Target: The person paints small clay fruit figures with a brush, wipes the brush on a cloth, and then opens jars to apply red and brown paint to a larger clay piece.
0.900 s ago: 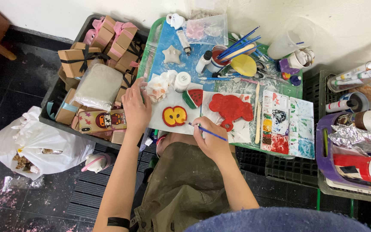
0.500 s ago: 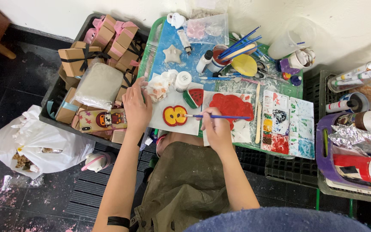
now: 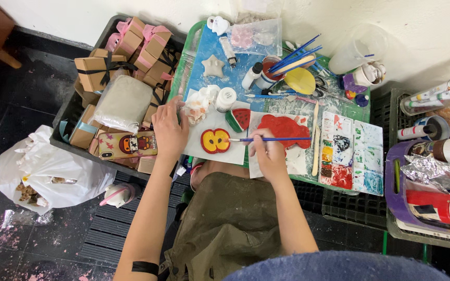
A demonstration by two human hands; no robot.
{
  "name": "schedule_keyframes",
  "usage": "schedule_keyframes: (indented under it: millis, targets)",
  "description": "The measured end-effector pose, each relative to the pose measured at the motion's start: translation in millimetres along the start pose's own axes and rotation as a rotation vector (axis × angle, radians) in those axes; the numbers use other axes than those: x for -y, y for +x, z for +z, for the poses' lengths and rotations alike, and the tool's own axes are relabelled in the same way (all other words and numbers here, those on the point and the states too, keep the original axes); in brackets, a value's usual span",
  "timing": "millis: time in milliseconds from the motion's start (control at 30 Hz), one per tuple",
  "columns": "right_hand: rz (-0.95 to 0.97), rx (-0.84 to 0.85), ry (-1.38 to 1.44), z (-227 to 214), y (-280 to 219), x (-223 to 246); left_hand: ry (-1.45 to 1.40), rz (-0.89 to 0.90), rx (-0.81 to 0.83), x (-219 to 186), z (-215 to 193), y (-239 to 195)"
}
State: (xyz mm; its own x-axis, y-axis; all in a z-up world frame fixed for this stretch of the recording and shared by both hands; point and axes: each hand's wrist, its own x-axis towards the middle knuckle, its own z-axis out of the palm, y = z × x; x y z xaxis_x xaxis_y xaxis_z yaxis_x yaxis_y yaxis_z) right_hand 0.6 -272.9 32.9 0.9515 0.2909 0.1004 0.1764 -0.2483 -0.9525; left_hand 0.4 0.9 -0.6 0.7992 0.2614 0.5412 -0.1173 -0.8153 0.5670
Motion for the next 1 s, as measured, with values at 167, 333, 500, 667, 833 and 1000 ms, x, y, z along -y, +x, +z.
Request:
schedule_keyframes:
  millis: [167,333,500,667,833,1000]
  targets:
    - [0.013,0.102,-0.411,-0.2,6.4,32.6,0.003,-0.007,0.001,0.0,-0.1,0.3]
    - [0.037,0.176,-0.216,-3.0,15.6,23.6,-0.001,-0.011,0.004,-0.2,-0.1,0.8]
    - [0.097,0.148,0.054,0.7,11.3,-3.8,-0.003,-0.015,0.001,0.4,-0.2,1.1]
    - [0.115,0.139,0.170,4.3,-0.5,-26.3,-0.004,-0.015,-0.003,2.1,1.4,0.2]
    - [0.219,0.083,0.325,7.4,-9.6,-44.3,-0.006,-0.021,0.002,2.2,1.6,0.2]
    - [0.276,-0.012,0.492,2.4,-15.3,-48.7,-0.015,-0.017,0.000,2.2,1.4,-0.6]
